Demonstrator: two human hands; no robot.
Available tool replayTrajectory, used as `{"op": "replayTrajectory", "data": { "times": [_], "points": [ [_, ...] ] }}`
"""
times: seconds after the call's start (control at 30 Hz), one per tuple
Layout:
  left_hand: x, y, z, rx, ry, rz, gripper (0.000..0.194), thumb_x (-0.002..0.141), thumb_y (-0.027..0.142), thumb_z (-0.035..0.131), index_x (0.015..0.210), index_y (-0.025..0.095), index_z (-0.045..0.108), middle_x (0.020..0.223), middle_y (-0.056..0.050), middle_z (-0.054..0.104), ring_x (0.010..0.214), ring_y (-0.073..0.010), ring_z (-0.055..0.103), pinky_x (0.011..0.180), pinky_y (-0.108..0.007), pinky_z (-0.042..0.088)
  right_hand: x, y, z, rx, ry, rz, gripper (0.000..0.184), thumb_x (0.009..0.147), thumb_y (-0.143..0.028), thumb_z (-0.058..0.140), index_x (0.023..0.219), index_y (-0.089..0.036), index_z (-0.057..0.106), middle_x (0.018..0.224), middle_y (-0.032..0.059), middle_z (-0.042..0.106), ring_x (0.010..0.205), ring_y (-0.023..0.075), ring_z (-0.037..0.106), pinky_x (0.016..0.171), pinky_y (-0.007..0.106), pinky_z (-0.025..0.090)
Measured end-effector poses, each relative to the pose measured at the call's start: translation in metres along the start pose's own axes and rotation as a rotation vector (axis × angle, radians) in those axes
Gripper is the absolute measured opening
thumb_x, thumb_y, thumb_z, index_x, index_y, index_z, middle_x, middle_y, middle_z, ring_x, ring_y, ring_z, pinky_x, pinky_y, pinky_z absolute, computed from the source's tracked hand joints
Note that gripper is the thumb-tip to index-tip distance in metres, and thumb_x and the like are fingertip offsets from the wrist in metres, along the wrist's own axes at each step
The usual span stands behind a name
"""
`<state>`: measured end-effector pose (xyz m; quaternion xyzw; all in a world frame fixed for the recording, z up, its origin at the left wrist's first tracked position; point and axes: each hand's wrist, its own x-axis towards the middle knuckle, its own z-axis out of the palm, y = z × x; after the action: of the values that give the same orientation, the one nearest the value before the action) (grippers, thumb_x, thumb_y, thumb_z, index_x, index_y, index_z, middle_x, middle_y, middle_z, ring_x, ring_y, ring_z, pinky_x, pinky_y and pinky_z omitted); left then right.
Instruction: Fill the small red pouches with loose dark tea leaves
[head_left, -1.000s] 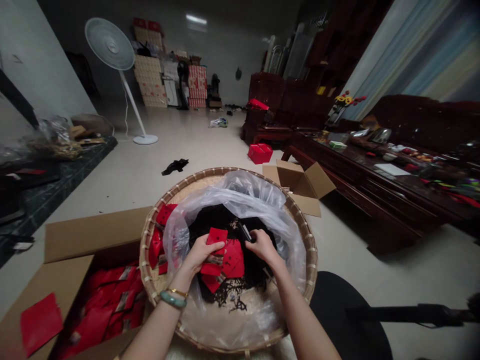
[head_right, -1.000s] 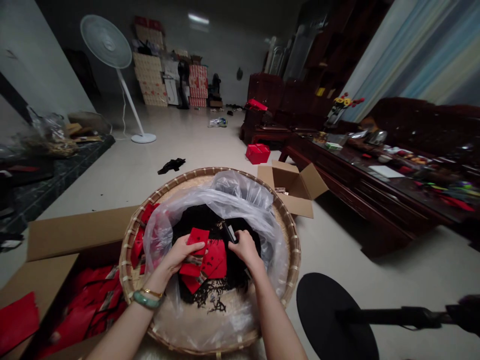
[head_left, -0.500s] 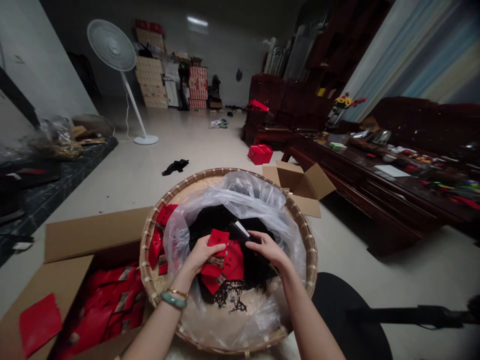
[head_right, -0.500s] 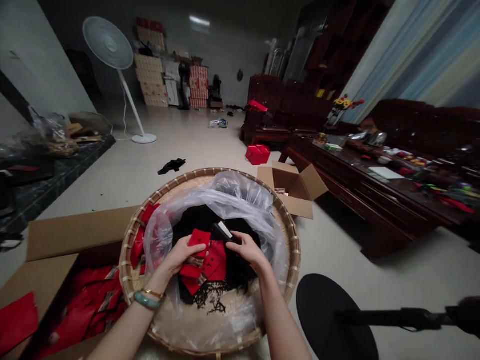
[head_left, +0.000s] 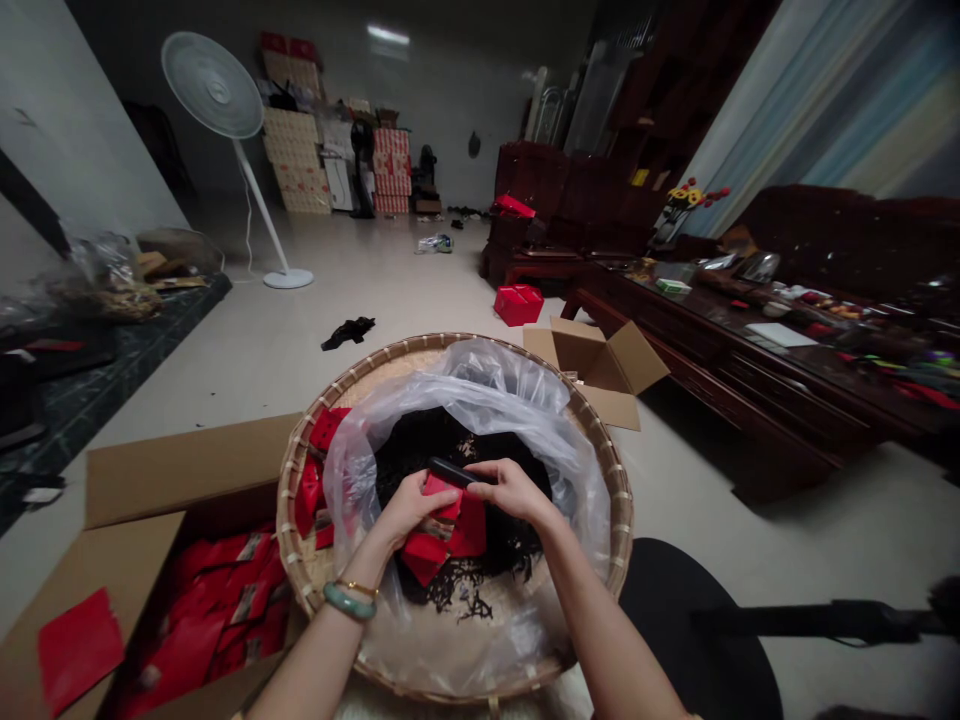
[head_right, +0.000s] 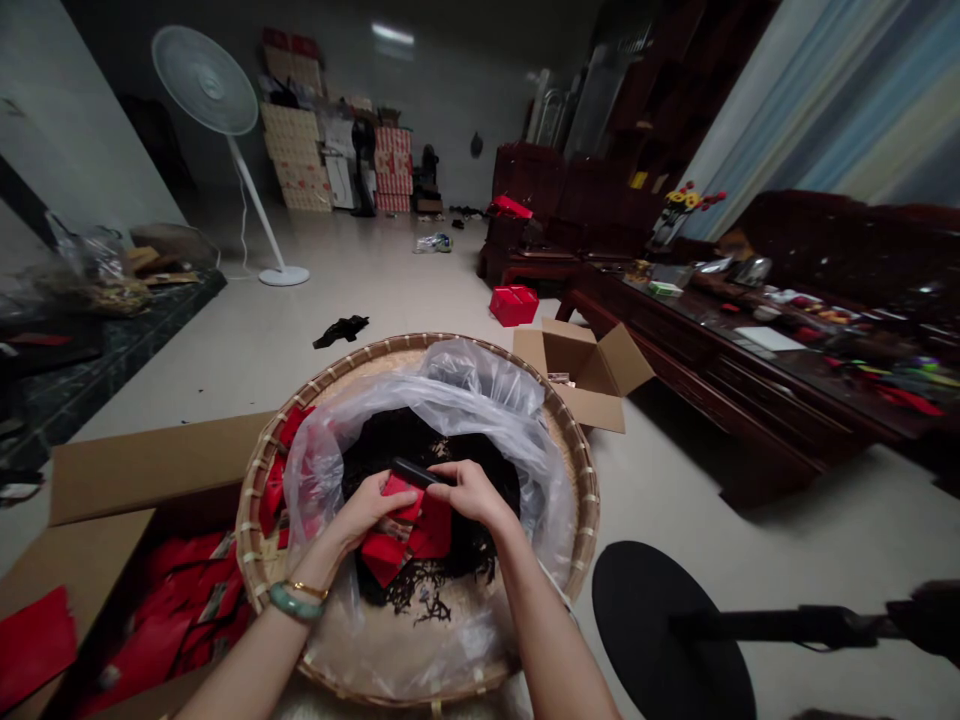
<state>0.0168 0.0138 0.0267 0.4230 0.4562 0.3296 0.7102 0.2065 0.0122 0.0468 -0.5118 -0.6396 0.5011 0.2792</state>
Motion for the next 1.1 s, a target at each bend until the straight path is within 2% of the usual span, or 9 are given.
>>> {"op": "replayTrajectory", "data": {
  "times": [0.13, 0.2, 0.33, 0.53, 0.63, 0.83, 0.97, 1.1],
  "points": [
    [0.006, -0.002, -0.002, -0.121, 0.014, 0.064, 0.050, 0.070, 0.045, 0.067, 0.109, 0.016, 0.057, 0.074, -0.002, 0.066, 0.056, -0.0137, 0.063, 0.046, -0.023, 0.051, -0.001, -0.002, -0.002, -0.045, 0.007, -0.006, 0.033, 0.070, -0.027, 0.058, 0.100, -0.017, 0.070, 0.086, 0.0000, 0.071, 0.079, 0.0217, 0.061, 0.074, 0.030, 0.044],
    [0.009, -0.003, -0.003, -0.163, 0.026, 0.073, 0.047, 0.073, 0.045, 0.064, 0.109, 0.015, 0.058, 0.075, -0.003, 0.067, 0.058, -0.0136, 0.063, 0.049, -0.022, 0.052, -0.001, -0.003, -0.001, -0.056, 0.006, -0.007, 0.032, 0.070, -0.027, 0.058, 0.098, -0.017, 0.071, 0.085, -0.0003, 0.071, 0.079, 0.0219, 0.060, 0.073, 0.029, 0.044],
    [0.009, -0.004, -0.005, -0.179, 0.037, 0.077, 0.043, 0.072, 0.045, 0.066, 0.102, 0.015, 0.060, 0.067, -0.001, 0.065, 0.055, -0.0132, 0.062, 0.047, -0.022, 0.051, 0.000, -0.002, 0.001, -0.062, 0.020, -0.010, 0.032, 0.071, -0.027, 0.058, 0.098, -0.018, 0.071, 0.085, -0.0006, 0.070, 0.079, 0.0218, 0.060, 0.074, 0.029, 0.043],
    [0.000, -0.003, -0.007, -0.088, -0.142, -0.025, 0.044, 0.060, 0.033, 0.078, 0.092, 0.012, 0.058, 0.075, -0.006, 0.069, 0.058, -0.0170, 0.066, 0.052, -0.027, 0.054, 0.001, 0.004, 0.002, -0.057, 0.055, 0.009, 0.032, 0.071, -0.027, 0.058, 0.099, -0.018, 0.070, 0.078, -0.0017, 0.068, 0.071, 0.0171, 0.056, 0.067, 0.026, 0.042],
    [0.000, -0.004, -0.007, -0.071, -0.147, -0.047, 0.041, 0.059, 0.031, 0.079, 0.089, 0.011, 0.058, 0.072, -0.007, 0.069, 0.057, -0.0170, 0.066, 0.052, -0.027, 0.054, 0.000, 0.003, -0.002, 0.030, 0.002, 0.046, 0.033, 0.071, -0.029, 0.060, 0.100, -0.017, 0.070, 0.078, -0.0002, 0.068, 0.065, 0.0146, 0.054, 0.060, 0.024, 0.040],
    [0.000, -0.001, -0.008, -0.045, -0.191, -0.039, 0.043, 0.060, 0.030, 0.078, 0.092, 0.009, 0.060, 0.074, -0.009, 0.070, 0.052, -0.0160, 0.065, 0.050, -0.027, 0.053, -0.004, 0.004, -0.013, 0.139, -0.073, 0.145, 0.046, 0.067, -0.035, 0.068, 0.108, -0.014, 0.065, 0.079, 0.0032, 0.068, 0.061, 0.0117, 0.053, 0.051, 0.021, 0.037],
    [-0.001, -0.001, -0.009, -0.042, -0.183, -0.033, 0.043, 0.060, 0.030, 0.078, 0.093, 0.009, 0.062, 0.077, -0.011, 0.071, 0.059, -0.0181, 0.067, 0.053, -0.027, 0.054, -0.007, 0.003, -0.020, 0.237, -0.050, 0.139, 0.049, 0.067, -0.039, 0.069, 0.109, -0.015, 0.065, 0.080, 0.0040, 0.067, 0.062, 0.0116, 0.054, 0.049, 0.020, 0.037],
    [-0.001, -0.002, -0.009, -0.036, -0.179, -0.037, 0.042, 0.060, 0.029, 0.078, 0.093, 0.009, 0.062, 0.078, -0.010, 0.071, 0.059, -0.0183, 0.067, 0.053, -0.027, 0.053, -0.006, 0.002, -0.020, 0.168, -0.036, 0.133, 0.044, 0.068, -0.034, 0.068, 0.107, -0.015, 0.066, 0.078, 0.0029, 0.066, 0.060, 0.0109, 0.053, 0.049, 0.019, 0.036]
  ]
}}
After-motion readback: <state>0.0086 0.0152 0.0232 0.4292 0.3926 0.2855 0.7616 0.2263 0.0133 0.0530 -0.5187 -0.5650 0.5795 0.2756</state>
